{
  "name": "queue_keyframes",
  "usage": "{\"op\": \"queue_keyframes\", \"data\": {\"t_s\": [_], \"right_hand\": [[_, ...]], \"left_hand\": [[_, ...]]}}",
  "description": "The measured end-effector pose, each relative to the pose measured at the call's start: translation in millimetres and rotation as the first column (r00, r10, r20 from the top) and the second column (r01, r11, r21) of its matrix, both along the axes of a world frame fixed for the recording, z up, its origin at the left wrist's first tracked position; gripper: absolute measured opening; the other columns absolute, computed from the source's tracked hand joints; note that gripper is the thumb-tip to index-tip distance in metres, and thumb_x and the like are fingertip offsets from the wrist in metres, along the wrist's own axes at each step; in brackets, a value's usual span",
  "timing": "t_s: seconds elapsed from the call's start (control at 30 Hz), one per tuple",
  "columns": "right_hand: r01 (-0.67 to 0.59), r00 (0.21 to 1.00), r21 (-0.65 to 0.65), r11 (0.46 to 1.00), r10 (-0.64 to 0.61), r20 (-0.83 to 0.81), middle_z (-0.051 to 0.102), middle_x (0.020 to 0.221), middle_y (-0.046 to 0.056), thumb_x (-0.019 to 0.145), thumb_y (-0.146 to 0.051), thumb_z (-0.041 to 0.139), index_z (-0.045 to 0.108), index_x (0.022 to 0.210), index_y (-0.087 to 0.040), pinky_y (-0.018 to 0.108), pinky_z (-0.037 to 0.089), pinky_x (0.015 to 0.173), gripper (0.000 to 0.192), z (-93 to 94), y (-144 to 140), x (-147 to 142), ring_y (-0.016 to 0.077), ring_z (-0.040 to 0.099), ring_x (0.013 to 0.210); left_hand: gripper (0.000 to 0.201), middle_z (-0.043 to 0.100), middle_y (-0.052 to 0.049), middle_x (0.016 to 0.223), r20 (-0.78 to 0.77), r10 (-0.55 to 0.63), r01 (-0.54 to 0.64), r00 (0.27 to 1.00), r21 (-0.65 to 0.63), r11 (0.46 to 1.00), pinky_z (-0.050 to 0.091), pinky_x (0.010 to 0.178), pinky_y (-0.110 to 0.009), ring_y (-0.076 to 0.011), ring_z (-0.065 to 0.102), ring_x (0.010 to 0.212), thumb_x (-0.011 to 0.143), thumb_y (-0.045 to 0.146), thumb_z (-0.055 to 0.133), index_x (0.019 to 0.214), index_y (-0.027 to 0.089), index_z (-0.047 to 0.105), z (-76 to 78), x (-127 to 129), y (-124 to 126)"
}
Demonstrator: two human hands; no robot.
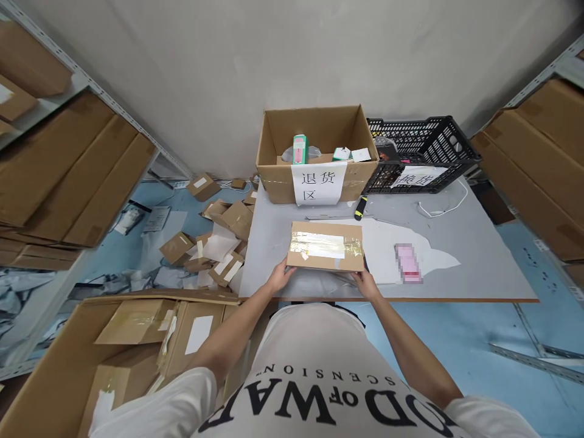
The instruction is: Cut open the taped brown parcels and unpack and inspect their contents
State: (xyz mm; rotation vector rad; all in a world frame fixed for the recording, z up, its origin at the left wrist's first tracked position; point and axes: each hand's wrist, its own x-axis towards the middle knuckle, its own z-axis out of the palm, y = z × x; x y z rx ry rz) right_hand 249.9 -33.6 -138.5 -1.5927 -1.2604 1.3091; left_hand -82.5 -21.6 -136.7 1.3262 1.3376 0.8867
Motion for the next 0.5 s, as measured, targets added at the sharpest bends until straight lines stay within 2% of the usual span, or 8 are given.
{"op": "queue_keyframes", "data": {"t_s": [0.1, 0.17, 0.27, 0.37, 0.43, 0.5], "right_hand": [[-0.035, 0.988, 0.038, 0.999, 0.028, 0.15, 0.07, 0.095, 0.008, 0.071, -0.047, 0.059, 0.063, 0.092, -0.021, 0.046, 0.044, 0.089, 0.034, 8.5, 2, 5, 0.0301, 0.061, 0.095], [-0.078, 0.966, 0.053, 0.996, 0.062, 0.249, 0.07, 0.084, 0.007, 0.075, -0.051, 0.054, 0.063, 0.086, -0.02, 0.04, 0.047, 0.077, 0.034, 20.0, 6, 8, 0.0264, 0.062, 0.08], [-0.154, 0.913, 0.071, 0.986, 0.115, 0.392, 0.067, 0.069, 0.006, 0.081, -0.058, 0.045, 0.062, 0.08, -0.02, 0.032, 0.044, 0.062, 0.042, 43.4, 15, 9, 0.0213, 0.058, 0.064], [-0.18, 0.854, 0.085, 0.98, 0.113, 0.507, 0.064, 0.061, 0.005, 0.084, -0.062, 0.037, 0.063, 0.074, -0.02, 0.028, 0.038, 0.056, 0.05, 64.2, 24, 7, 0.0189, 0.055, 0.058], [-0.161, 0.819, 0.093, 0.983, 0.081, 0.568, 0.063, 0.056, 0.004, 0.084, -0.065, 0.034, 0.063, 0.066, -0.02, 0.027, 0.035, 0.054, 0.057, 71.1, 29, 4, 0.0179, 0.054, 0.056], [-0.13, 0.797, 0.088, 0.988, 0.052, 0.601, 0.061, 0.052, 0.004, 0.083, -0.067, 0.033, 0.062, 0.059, -0.02, 0.027, 0.034, 0.053, 0.061, 71.8, 33, 3, 0.0172, 0.052, 0.054]], "left_hand": [[0.045, 0.066, -0.009, 0.11, -0.032, 0.009, -0.009, 0.999, 0.006, 1.0, 0.041, 0.096, -0.041, -0.0276, 0.058, 0.104, 0.073, 0.047, 0.062, 0.108, 0.019, 0.062, 9.3, -2, -1], [0.041, 0.068, -0.009, 0.099, -0.1, 0.036, -0.035, 0.994, 0.01, 0.999, 0.044, 0.088, -0.038, -0.0252, 0.061, 0.092, 0.075, 0.048, 0.06, 0.103, 0.018, 0.063, 19.5, -3, 0], [0.039, 0.066, -0.005, 0.079, -0.212, 0.095, -0.088, 0.973, 0.039, 0.995, 0.045, 0.073, -0.032, -0.0204, 0.058, 0.072, 0.079, 0.05, 0.054, 0.094, 0.017, 0.065, 39.9, -5, 6], [0.04, 0.065, -0.003, 0.072, -0.28, 0.143, -0.121, 0.949, 0.093, 0.988, 0.041, 0.068, -0.029, -0.0184, 0.055, 0.067, 0.082, 0.052, 0.05, 0.09, 0.017, 0.067, 60.3, -7, 17], [0.041, 0.066, -0.002, 0.072, -0.294, 0.166, -0.141, 0.941, 0.104, 0.984, 0.04, 0.068, -0.028, -0.0186, 0.056, 0.067, 0.083, 0.052, 0.049, 0.092, 0.018, 0.069, 69.1, -8, 26], [0.041, 0.068, -0.002, 0.072, -0.278, 0.173, -0.156, 0.945, 0.082, 0.984, 0.041, 0.068, -0.028, -0.0196, 0.058, 0.068, 0.082, 0.052, 0.05, 0.094, 0.018, 0.07, 71.6, -8, 34]]}}
